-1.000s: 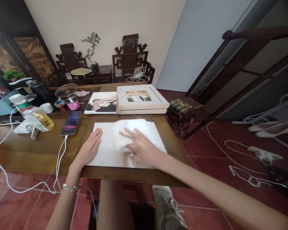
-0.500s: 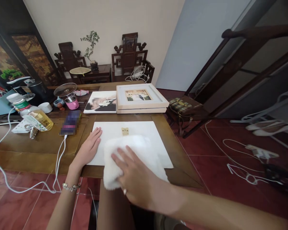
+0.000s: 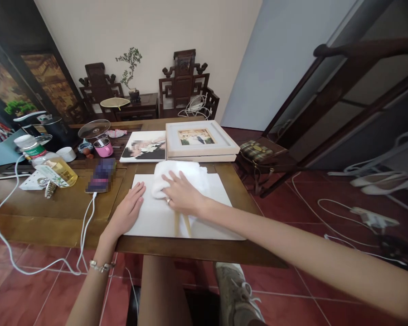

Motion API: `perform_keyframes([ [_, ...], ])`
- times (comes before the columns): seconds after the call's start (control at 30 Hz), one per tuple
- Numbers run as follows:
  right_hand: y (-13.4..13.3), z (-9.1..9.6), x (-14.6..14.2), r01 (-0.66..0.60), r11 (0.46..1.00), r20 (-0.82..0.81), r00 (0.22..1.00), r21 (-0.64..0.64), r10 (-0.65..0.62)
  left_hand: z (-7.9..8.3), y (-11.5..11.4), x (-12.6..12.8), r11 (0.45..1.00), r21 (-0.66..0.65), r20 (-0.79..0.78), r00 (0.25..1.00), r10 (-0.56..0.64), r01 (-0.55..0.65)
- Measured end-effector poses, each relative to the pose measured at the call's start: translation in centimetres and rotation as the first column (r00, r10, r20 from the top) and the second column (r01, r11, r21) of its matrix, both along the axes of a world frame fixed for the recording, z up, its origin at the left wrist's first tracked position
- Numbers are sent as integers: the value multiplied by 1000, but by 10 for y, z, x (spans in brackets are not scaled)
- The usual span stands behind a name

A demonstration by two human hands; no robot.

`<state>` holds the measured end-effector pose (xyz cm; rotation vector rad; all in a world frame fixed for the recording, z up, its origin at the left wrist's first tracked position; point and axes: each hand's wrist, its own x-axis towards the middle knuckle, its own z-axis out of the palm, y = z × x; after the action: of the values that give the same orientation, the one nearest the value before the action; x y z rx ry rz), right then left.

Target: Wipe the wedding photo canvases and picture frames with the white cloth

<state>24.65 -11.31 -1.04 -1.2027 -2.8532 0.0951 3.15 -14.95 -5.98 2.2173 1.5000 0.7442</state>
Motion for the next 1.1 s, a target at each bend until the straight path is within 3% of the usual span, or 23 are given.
perform_keyframes([
  [0.07,-17,-3,-4,-41,999,-5,999,11,41,0,0,0,1000,2,0,1000,5,-5],
  [0.27,-109,1,-6,-286,958,-72,956,-23,284,2,0,0,1000,-11,0,1000,-11,11],
  [0.33,-121,5,-5,-310,949,-86,948,-51,305,2,0,0,1000,-8,12,1000,-9,9],
  [0.43,-106,7,-2,-255,965,-72,965,-64,251,1,0,0,1000,-8,3,1000,-5,5],
  [0.6,-43,-2,-4,-18,998,-37,999,62,21,1,0,0,1000,-31,-16,1000,-1,0],
  [0.67,-27,-6,-9,8,995,-23,1000,102,-6,3,-1,1,999,-32,34,999,10,-9],
  [0.73,-22,-8,-15,-59,989,-20,998,132,62,5,-3,1,999,-28,114,993,20,-17],
  [0.8,-26,-8,-20,-203,965,-28,977,163,210,8,-7,2,999,-9,199,979,34,-33],
  [0.97,-53,-1,-16,-566,807,-70,810,167,583,11,-14,0,992,77,320,945,71,-100],
  [1.03,-62,4,-7,-614,778,-90,774,132,626,11,-14,0,993,60,323,943,80,-105],
  [1.1,-66,9,3,-586,806,-104,800,80,591,10,-13,0,994,33,282,955,91,-105],
])
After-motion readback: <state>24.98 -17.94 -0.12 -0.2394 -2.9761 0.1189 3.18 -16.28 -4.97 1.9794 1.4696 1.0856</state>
